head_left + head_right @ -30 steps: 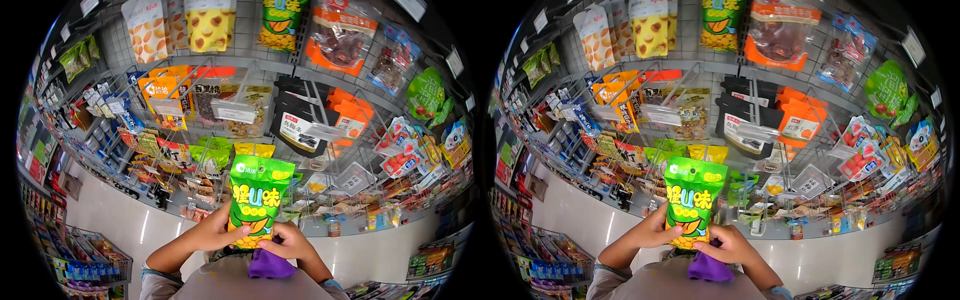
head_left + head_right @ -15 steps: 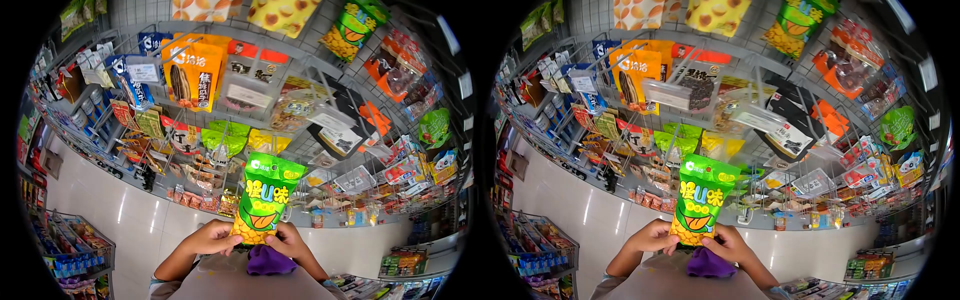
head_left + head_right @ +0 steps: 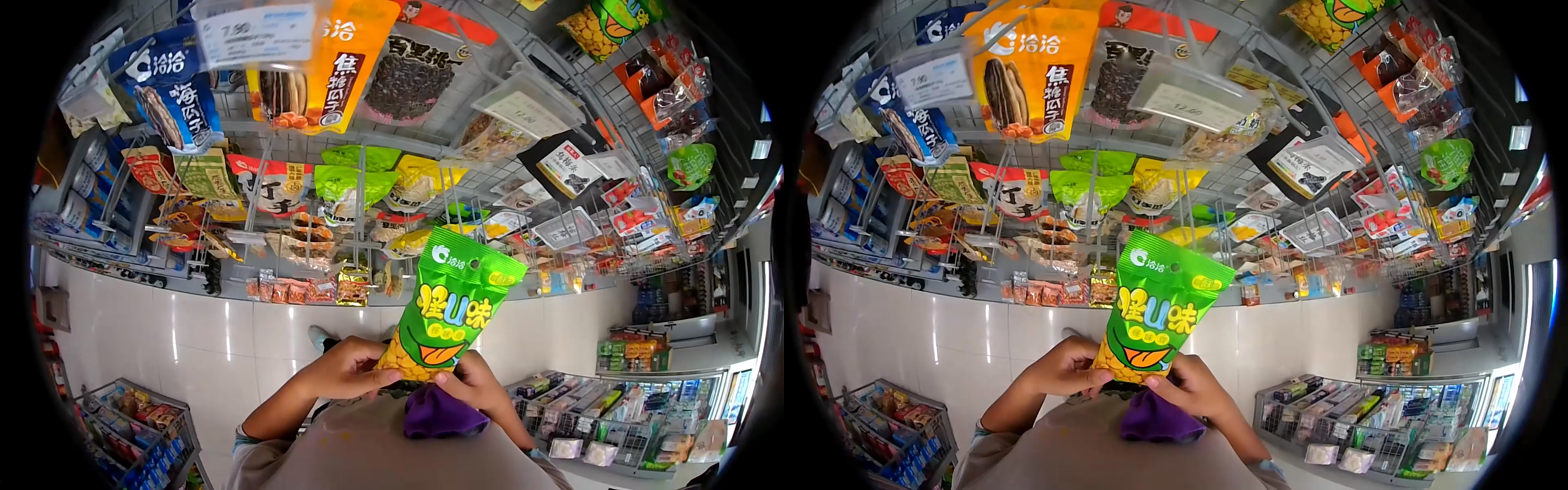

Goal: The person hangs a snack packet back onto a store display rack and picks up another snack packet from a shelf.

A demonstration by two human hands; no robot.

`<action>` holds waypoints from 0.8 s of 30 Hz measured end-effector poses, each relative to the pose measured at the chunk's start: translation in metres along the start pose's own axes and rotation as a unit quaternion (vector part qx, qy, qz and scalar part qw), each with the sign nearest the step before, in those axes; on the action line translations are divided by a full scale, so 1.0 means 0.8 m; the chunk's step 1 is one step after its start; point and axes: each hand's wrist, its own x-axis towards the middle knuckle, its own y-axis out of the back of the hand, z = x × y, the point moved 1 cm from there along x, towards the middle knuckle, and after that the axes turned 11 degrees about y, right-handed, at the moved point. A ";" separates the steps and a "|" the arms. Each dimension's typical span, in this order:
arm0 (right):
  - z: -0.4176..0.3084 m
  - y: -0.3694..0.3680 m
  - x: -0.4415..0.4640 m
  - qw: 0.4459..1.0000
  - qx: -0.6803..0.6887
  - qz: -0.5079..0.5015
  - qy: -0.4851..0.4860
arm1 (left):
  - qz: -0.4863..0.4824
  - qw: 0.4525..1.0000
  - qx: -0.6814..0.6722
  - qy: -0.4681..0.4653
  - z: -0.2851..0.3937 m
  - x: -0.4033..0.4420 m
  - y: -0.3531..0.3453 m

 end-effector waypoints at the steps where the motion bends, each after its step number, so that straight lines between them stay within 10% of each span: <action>1: 0.003 -0.004 -0.001 1.000 -0.008 -0.005 0.012 | 0.004 1.000 0.003 -0.005 -0.003 -0.004 0.001; 9: -0.002 -0.023 0.019 0.995 -0.001 -0.101 0.022 | 0.164 0.980 0.064 -0.096 -0.037 -0.058 -0.020; 24: 0.056 -0.020 -0.077 0.988 0.069 -0.126 0.052 | 0.380 0.904 0.196 0.005 -0.096 -0.067 -0.162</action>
